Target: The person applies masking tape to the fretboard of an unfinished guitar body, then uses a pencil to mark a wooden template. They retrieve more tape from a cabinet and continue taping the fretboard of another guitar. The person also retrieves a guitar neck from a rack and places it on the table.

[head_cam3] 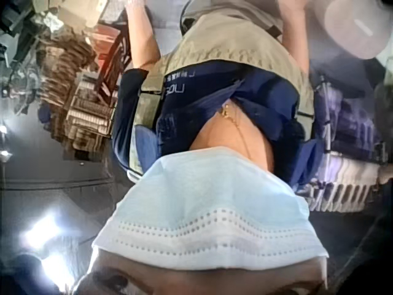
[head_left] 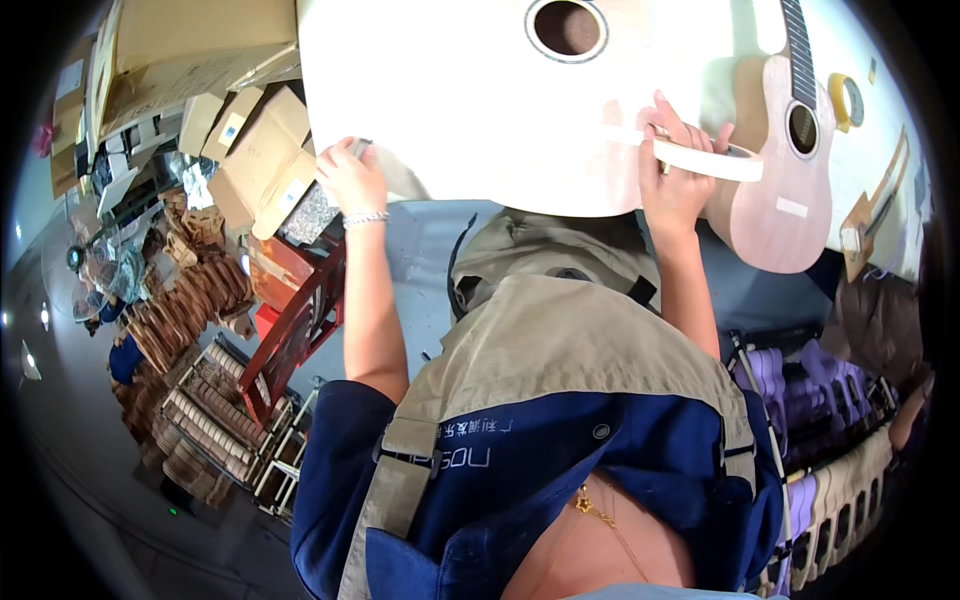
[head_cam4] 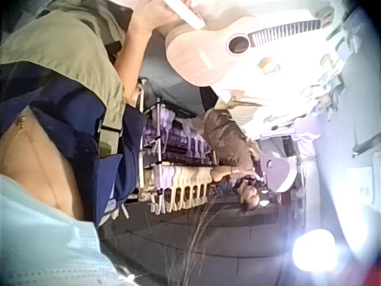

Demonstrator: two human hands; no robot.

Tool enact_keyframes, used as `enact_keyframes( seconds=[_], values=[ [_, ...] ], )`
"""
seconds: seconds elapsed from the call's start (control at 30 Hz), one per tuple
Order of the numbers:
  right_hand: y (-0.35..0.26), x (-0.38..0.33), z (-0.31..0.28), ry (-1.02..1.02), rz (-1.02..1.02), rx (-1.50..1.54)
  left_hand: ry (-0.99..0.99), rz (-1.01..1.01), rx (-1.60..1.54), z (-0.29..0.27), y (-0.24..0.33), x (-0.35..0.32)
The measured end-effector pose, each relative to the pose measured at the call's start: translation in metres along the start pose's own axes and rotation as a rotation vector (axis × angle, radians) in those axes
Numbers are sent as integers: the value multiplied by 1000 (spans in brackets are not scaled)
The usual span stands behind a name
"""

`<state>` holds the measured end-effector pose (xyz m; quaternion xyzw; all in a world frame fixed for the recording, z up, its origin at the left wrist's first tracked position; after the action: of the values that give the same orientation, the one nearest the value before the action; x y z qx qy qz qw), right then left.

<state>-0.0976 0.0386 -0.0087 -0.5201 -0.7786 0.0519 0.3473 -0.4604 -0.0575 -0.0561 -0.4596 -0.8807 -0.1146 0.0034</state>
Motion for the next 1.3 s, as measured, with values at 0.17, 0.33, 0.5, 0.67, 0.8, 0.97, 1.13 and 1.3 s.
enact_keyframes(
  seconds=[0.17, 0.33, 0.5, 0.67, 0.8, 0.97, 1.13, 1.3],
  values=[
    [1, 0, 0, -19, 3, -3, -340, -96, -446, -28, 20, 29],
    [1, -2, 1, 11, 12, 13, -814, -104, -1068, -54, 169, -20],
    [1, -2, 1, 8, 7, 37, -1060, -59, -875, -26, 214, -35],
    [0, -2, -1, -11, 24, 64, -1060, -35, -771, -27, 220, -30],
    [-2, 1, -1, 41, 23, 76, -994, -22, -710, -27, 222, -32],
    [-16, -26, -33, -176, 351, 1323, -1030, -69, -723, -32, 234, -33],
    [173, 61, -148, 181, 275, -83, -764, -135, -876, -29, 194, 42],
    [425, 56, -172, -191, 423, -547, -441, -21, -363, 36, 143, 179]
  ],
)
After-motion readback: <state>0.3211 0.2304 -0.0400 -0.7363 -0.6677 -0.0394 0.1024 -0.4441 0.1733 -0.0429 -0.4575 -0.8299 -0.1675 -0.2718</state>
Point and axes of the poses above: each hand's wrist, its own x-axis towards the middle knuckle, its own z-axis out of the palm, y = z × x, the point moved 3 cm from there along x, towards the middle knuckle, and after that the axes turned 5 degrees about -z, right-handed, at the moved point
